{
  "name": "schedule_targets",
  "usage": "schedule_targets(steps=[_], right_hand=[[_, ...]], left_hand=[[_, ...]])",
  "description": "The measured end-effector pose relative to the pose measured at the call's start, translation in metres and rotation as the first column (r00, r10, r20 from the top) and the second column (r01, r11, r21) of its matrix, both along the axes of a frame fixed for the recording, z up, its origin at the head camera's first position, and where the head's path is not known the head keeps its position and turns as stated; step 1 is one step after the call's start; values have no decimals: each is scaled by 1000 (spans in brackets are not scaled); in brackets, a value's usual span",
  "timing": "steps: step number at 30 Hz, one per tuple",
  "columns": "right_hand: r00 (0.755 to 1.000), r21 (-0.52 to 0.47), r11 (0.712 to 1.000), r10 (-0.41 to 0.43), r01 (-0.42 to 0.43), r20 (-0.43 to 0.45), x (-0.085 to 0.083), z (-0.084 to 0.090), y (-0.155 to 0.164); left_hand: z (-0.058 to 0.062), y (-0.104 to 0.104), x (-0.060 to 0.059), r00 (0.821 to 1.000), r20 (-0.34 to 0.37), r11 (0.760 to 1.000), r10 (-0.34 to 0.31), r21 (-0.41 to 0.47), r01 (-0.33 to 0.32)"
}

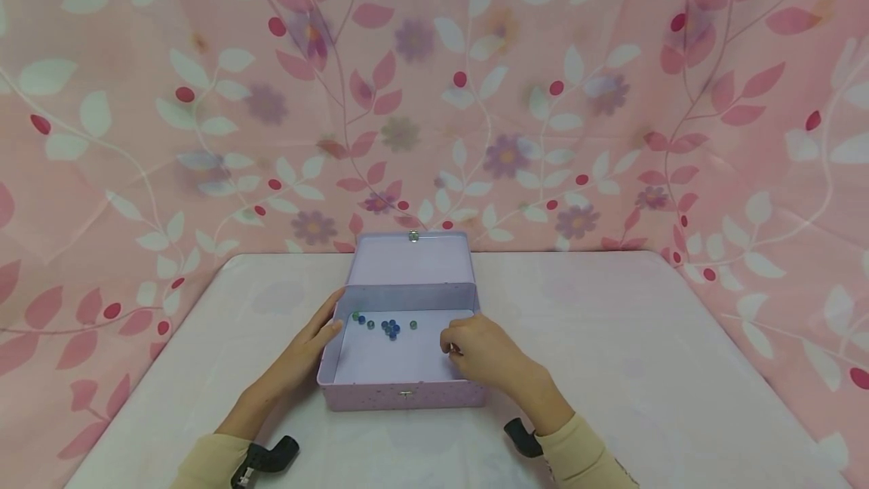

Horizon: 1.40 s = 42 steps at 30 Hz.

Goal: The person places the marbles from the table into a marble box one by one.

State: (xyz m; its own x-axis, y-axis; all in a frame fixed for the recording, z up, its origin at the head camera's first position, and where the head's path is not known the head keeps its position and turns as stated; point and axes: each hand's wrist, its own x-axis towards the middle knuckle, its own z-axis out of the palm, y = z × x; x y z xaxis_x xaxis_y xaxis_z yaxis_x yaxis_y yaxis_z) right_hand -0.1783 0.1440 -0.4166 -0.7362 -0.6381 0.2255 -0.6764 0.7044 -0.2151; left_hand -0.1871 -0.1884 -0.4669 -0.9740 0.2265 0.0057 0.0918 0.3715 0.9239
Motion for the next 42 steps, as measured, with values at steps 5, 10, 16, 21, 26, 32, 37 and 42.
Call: schedule_targets(steps=[5,10,16,21,26,32,37,42], right_hand=[[1000,-1,1000,-6,6,3,1,0,0],[1000,0,1000,-14,14,16,1,-1,1],[997,-29,1000,-5,7,75,-1,2,4],[996,-95,995,16,-7,93,-4,6,8],[996,-171,985,-12,27,92,-7,14,17],[998,-256,965,-38,51,52,-13,19,30],[998,-302,951,-58,64,29,-17,21,39],[994,-301,947,-100,108,42,-19,22,47]], left_hand=[[1,1,0,1000,6,1000,0,6,0],[1,1,0,1000,12,1000,-4,11,4],[1,1,1,1000,15,1000,1,10,-1],[0,0,1,1000,7,1000,1,5,-1],[-1,-1,-1,1000,8,1000,-3,5,3],[-2,-1,-2,1000,17,1000,-6,16,5],[-1,0,-1,1000,22,1000,-8,10,7],[-1,0,0,1000,21,1000,-8,11,8]])
